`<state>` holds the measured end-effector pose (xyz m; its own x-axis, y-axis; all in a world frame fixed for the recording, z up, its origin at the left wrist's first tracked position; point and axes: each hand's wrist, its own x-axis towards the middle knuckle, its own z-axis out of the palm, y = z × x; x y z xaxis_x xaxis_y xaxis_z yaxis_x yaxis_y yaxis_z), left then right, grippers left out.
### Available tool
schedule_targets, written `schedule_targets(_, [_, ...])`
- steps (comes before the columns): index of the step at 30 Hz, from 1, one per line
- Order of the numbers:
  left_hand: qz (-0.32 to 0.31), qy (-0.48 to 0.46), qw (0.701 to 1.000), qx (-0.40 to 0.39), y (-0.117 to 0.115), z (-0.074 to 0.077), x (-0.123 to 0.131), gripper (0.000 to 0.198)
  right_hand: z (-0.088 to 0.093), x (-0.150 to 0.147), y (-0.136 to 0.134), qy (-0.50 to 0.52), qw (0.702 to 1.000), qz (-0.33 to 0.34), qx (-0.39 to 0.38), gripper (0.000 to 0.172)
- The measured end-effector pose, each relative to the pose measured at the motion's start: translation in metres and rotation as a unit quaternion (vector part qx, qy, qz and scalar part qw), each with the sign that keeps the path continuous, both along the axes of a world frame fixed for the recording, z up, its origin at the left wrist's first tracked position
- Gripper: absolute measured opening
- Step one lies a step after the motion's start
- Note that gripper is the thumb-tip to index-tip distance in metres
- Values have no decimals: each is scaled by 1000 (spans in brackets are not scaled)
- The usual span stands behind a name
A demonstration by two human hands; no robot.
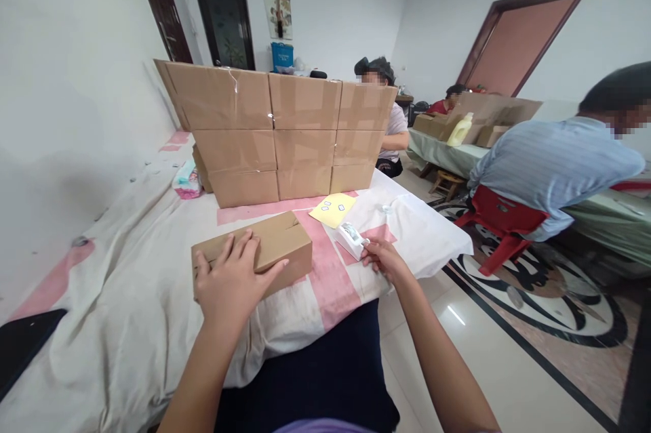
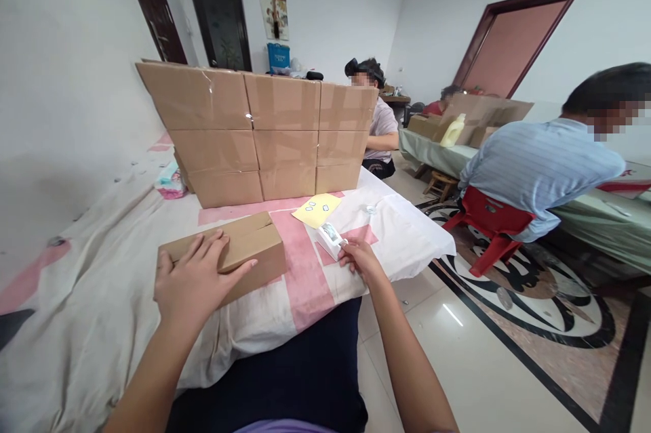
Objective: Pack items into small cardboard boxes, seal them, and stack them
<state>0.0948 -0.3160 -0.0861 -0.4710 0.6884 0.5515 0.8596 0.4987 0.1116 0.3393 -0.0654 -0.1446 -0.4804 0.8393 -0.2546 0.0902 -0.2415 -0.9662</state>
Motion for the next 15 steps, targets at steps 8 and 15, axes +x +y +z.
schedule_targets(8, [22, -12, 1000, -19, 3, 1, 0, 61, -2, -1, -3, 11, 1000, -5, 14, 29])
schedule_targets(15, [32, -31, 998, -36, 5, 3, -1, 62, -5, 0, -8, 34, 999, -15, 38, 35])
